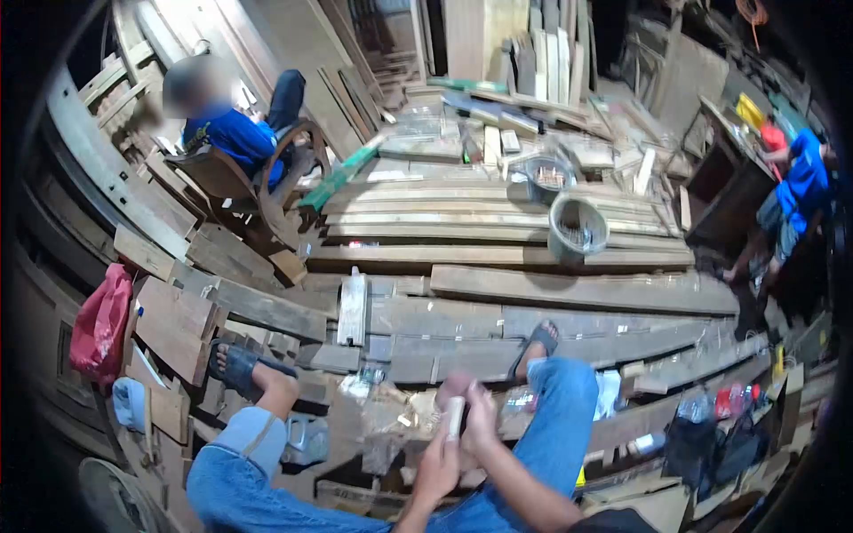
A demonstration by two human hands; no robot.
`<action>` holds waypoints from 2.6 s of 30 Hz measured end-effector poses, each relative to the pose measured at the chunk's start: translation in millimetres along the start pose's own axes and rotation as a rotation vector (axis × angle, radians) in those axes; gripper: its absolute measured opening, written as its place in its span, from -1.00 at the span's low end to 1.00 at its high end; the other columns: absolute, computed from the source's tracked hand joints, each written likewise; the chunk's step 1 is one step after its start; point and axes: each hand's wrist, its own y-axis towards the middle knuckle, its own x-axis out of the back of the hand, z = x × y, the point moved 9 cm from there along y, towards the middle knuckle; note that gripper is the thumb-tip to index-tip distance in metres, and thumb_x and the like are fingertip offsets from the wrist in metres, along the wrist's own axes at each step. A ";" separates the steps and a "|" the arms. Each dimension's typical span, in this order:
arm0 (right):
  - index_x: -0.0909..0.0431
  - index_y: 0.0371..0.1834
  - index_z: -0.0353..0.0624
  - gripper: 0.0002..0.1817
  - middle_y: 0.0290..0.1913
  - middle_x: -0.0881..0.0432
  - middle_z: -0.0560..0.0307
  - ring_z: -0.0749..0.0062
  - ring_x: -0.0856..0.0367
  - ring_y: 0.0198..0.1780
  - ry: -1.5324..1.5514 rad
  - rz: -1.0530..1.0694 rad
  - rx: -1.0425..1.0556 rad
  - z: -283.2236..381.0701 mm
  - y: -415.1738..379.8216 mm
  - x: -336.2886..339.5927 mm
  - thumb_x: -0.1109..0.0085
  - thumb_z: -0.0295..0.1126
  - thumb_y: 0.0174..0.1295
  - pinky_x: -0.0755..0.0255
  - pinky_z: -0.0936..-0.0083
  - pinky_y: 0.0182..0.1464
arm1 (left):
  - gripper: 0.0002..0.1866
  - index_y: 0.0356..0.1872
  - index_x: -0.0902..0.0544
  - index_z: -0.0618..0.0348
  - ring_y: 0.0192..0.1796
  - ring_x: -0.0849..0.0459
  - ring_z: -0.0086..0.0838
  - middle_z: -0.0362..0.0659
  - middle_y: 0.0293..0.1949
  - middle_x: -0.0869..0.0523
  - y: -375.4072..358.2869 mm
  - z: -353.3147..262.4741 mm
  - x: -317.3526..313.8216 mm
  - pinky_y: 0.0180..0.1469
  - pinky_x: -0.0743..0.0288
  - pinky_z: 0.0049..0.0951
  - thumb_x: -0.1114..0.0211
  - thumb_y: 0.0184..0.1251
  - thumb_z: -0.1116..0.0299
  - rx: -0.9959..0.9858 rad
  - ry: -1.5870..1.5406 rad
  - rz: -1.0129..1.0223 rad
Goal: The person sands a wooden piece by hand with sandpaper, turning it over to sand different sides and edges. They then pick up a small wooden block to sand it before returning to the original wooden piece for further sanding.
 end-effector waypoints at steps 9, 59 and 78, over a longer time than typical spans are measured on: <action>-0.57 0.23 -0.23 -0.62 0.07 -0.70 0.05 0.27 -0.69 0.03 0.275 0.144 -0.248 -16.4 -1.4 -20.0 0.04 -0.20 0.60 -0.60 0.25 0.08 | -0.41 0.59 -0.25 0.21 0.56 -0.36 -0.04 0.20 0.50 -0.41 -4.6 -2.2 -6.4 0.54 -0.22 -0.22 0.19 0.71 0.13 0.058 0.075 0.019; -0.48 0.28 -0.05 -0.54 0.12 -0.66 0.04 0.19 -0.63 0.14 0.067 0.089 -0.348 -41.8 14.2 6.2 0.11 0.04 0.61 -0.55 0.10 0.18 | -0.44 0.52 -0.41 -0.22 -0.06 -0.71 0.30 0.37 -0.14 -0.73 13.4 38.0 9.1 -0.04 -0.59 0.15 -0.08 0.57 -0.03 0.033 0.238 -0.185; -0.51 0.15 -0.08 -0.65 0.06 -0.66 0.04 0.15 -0.67 0.08 0.021 0.244 -0.203 -56.6 21.7 11.6 0.11 -0.07 0.64 -0.58 0.08 0.13 | -0.31 0.65 -0.13 -0.09 0.06 -0.68 0.33 0.36 0.03 -0.71 26.8 52.5 21.3 0.11 -0.55 0.15 0.00 0.60 -0.01 0.283 0.099 -0.130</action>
